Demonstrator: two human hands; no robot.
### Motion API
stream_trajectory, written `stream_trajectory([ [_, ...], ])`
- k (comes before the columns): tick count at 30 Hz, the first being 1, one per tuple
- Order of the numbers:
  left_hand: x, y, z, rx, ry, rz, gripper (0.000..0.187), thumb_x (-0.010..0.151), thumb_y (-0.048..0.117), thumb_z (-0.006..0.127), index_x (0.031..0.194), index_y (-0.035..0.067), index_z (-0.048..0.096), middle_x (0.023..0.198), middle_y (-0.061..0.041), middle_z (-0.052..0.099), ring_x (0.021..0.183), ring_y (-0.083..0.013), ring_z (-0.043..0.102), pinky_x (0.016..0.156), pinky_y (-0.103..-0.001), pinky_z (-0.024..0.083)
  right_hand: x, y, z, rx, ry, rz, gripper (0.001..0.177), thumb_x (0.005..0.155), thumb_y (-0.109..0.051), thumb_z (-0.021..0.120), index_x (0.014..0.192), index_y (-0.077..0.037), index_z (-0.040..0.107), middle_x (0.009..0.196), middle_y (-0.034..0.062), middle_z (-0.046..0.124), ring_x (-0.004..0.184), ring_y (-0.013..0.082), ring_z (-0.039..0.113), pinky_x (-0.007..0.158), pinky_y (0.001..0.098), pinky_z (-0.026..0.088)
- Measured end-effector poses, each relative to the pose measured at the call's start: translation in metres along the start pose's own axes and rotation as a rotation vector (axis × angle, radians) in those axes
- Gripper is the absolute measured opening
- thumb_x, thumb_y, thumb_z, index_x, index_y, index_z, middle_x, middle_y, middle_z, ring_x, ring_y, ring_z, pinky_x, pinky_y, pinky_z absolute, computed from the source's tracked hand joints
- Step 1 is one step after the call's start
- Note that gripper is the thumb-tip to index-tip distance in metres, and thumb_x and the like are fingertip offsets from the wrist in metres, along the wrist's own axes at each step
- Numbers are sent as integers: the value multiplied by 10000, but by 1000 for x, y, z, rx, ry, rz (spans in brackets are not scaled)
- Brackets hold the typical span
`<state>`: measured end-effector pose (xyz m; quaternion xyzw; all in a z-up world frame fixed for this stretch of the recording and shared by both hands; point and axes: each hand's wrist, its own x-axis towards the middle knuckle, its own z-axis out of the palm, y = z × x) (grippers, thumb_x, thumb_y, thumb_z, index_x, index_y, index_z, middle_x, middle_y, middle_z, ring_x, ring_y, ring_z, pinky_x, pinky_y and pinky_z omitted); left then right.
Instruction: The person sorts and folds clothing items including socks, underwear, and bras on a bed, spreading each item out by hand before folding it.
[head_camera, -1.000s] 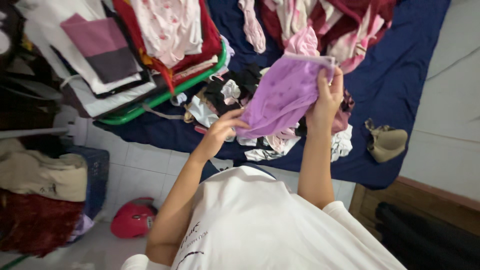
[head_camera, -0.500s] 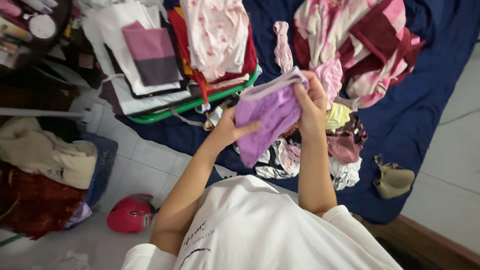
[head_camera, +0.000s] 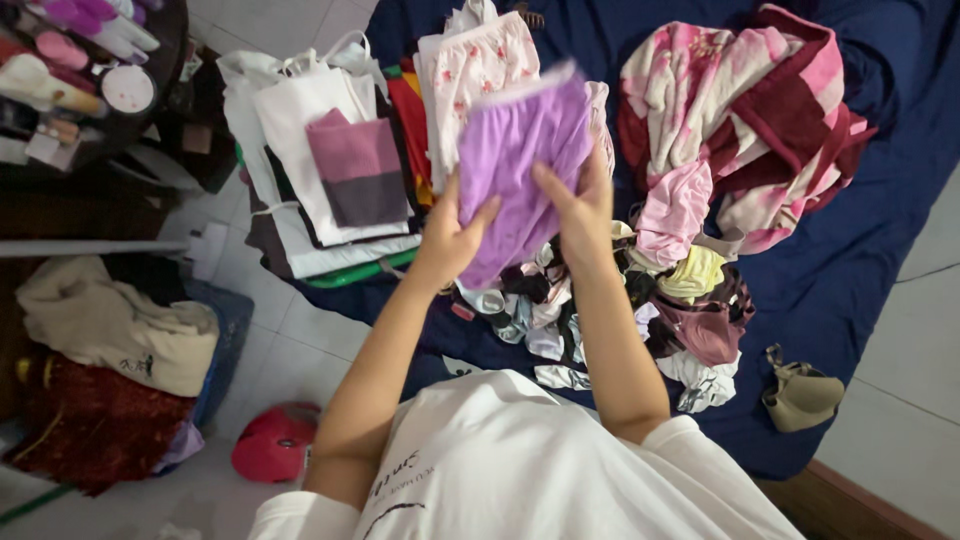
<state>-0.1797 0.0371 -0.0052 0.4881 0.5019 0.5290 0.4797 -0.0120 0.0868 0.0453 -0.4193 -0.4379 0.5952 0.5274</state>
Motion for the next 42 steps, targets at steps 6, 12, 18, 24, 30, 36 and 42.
stream_trajectory([
  [6,50,-6,-16,-143,27,98,629,1071,180,680,1576,-4,353,1522,-214,556,1413,-305,546,1207,-396,401,66,-2,10,-139,-4,-221,660,1006,2,756,1560,-29,398,1450,154,618,1323,242,614,1196,368,482],
  [12,46,-77,-17,-145,89,-39,710,999,76,658,1583,28,256,1454,-190,576,1303,-243,625,1083,-348,502,76,50,-8,-978,153,-262,661,944,-105,783,1498,-29,430,1388,180,587,1215,283,632,1003,370,522],
  [18,-12,-29,-10,320,340,-13,389,1016,61,677,1376,32,532,976,-85,603,809,-152,590,720,-294,522,0,70,-21,-878,209,-265,426,1050,-48,653,1449,-51,504,1464,143,541,1177,251,651,995,351,547],
  [24,-48,-8,46,301,214,50,52,1036,72,649,1081,47,653,891,-56,599,734,-171,580,641,-308,456,-62,85,-50,-831,224,-83,380,1004,-27,671,1370,-32,568,1418,136,569,1124,226,636,889,314,547],
  [30,-64,-43,110,280,-71,-9,39,983,57,669,1019,41,670,824,-86,582,669,-211,575,607,-336,462,-100,93,-100,-829,228,-64,400,976,-7,670,1360,-39,565,1386,143,570,1064,219,660,835,297,567],
  [36,-78,-90,162,299,-212,-79,64,928,40,670,991,40,665,843,-95,615,701,-233,627,634,-347,504,-126,91,-177,-914,292,126,369,960,-15,677,1315,-25,578,1221,150,601,959,232,679,704,318,540],
  [42,-100,-137,193,387,-309,-132,64,916,59,698,968,37,666,851,-117,626,718,-296,624,661,-389,507,-164,128,-231,-917,285,159,290,964,-31,690,1237,-22,595,1216,172,611,978,284,713,799,366,574],
])
